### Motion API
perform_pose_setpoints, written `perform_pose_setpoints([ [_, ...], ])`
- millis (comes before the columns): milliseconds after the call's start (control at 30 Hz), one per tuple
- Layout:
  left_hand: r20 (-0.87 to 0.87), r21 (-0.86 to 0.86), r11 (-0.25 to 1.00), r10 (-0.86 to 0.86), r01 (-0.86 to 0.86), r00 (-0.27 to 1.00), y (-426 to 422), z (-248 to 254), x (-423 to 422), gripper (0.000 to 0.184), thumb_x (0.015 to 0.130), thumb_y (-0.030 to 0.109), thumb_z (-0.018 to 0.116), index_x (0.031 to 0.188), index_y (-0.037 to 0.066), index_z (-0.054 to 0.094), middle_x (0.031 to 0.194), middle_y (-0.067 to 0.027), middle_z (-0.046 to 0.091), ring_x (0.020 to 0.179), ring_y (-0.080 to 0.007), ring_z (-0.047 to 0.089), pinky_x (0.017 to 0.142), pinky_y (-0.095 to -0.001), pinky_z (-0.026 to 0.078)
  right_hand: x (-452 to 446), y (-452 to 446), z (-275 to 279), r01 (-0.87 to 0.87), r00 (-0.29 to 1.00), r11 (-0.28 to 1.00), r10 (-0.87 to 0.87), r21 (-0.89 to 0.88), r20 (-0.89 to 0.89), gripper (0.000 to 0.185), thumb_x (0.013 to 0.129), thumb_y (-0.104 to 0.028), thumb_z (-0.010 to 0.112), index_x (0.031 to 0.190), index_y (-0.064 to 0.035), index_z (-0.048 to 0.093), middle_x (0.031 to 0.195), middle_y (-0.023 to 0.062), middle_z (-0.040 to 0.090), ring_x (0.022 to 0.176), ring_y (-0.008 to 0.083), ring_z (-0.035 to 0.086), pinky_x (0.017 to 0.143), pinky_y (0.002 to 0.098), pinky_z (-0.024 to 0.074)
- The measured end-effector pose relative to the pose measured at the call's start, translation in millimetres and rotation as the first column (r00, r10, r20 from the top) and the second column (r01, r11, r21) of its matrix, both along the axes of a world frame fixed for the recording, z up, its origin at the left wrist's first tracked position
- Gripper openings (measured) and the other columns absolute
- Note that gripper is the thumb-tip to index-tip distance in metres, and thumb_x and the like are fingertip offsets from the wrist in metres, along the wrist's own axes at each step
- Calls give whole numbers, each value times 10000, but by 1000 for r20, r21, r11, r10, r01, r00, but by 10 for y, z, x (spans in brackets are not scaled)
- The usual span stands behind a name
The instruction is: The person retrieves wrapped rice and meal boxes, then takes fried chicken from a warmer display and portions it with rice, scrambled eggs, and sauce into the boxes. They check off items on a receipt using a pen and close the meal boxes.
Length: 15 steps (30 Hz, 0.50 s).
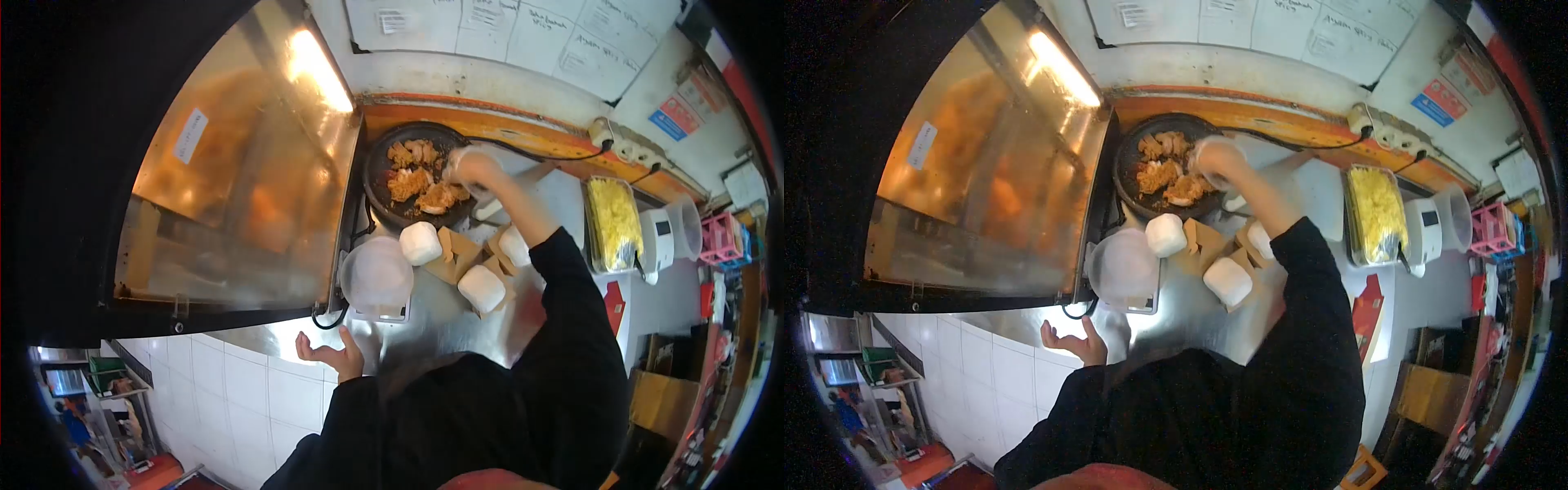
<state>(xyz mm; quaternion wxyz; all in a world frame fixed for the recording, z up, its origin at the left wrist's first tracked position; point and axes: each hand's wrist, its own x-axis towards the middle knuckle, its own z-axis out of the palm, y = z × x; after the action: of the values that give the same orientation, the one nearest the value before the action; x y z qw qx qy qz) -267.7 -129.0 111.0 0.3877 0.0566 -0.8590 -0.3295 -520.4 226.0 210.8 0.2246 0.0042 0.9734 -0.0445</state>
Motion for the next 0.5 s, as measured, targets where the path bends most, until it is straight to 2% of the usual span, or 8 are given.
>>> perform_pose_setpoints([
  [33, 26, -22, 1000, 7, -7, 1000, -20, 14, 33, 761, 754, 134, 668, 1322, -27, 187, 1297, -174, 242, 1205, -290, 272, 1035, -446, 204, 5, -86, 401, 85, 995, 996, -83, -30, 47, 536, 811, -377, 553, 1237, -55, 504, 1008, 243, 637, 935, 366, 625, 820, 437, 483],
  [100, 32, -35, 999, 19, -17, 999, -36, -11, 42, 753, 757, 115, 661, 1319, -24, 179, 1299, -166, 233, 1203, -290, 267, 1030, -449, 206, 136, -88, 545, 201, 920, 906, -305, -372, -246, 485, 820, -344, 520, 1195, -37, 530, 1005, 243, 637, 927, 372, 625, 828, 426, 483],
  [233, 60, 14, 997, 75, -76, 995, -82, 29, 54, 695, 762, 149, 669, 1262, -32, 222, 1269, -204, 253, 1212, -321, 254, 1024, -453, 206, -92, 47, -1399, -85, 858, 996, 63, -19, -510, 393, 860, -349, 486, 1075, -41, 602, 1055, 152, 645, 952, 345, 615, 779, 428, 490],
  [300, 7, 58, 997, 48, -49, 999, -37, 109, -49, 692, 772, 144, 658, 1267, -29, 206, 1272, -205, 245, 1210, -316, 245, 1022, -450, 194, -460, -36, -557, -328, 944, 930, 329, 166, 23, 457, 812, -347, 562, 1222, -147, 534, 1150, 119, 619, 1057, 314, 577, 845, 397, 482],
  [333, 21, 43, 997, 59, -60, 998, -96, 123, 1, 700, 769, 117, 652, 1279, -28, 195, 1283, -189, 234, 1211, -300, 249, 1030, -445, 191, -540, -102, -239, -465, 864, 863, 395, 197, 311, 537, 788, -347, 599, 1295, -199, 499, 1198, 103, 606, 1110, 298, 559, 878, 382, 478],
  [400, 22, 38, 994, 105, -105, 994, -123, 95, 6, 721, 763, 62, 641, 1303, -25, 171, 1305, -157, 214, 1212, -268, 256, 1046, -435, 186, -489, 139, -159, -448, 857, 872, 481, 195, -182, 478, 807, -286, 586, 1274, -221, 505, 1094, 116, 638, 961, 313, 624, 781, 409, 509],
  [467, 69, 75, 985, 149, -154, 986, -195, 94, 39, 726, 747, 54, 649, 1298, -18, 180, 1304, -154, 224, 1212, -261, 250, 1041, -435, 186, -349, 94, -155, 135, 923, 978, -183, -160, -339, 380, 822, -283, 557, 1199, -231, 561, 962, 137, 668, 865, 323, 643, 751, 412, 504],
  [500, 55, 73, 987, 139, -143, 989, -218, 106, 58, 724, 745, 53, 648, 1296, -15, 183, 1303, -152, 227, 1211, -260, 248, 1039, -434, 188, -349, 103, -252, 167, 924, 986, -154, 9, -349, 461, 836, -215, 551, 1282, -313, 482, 923, 149, 659, 861, 316, 650, 755, 419, 508],
])
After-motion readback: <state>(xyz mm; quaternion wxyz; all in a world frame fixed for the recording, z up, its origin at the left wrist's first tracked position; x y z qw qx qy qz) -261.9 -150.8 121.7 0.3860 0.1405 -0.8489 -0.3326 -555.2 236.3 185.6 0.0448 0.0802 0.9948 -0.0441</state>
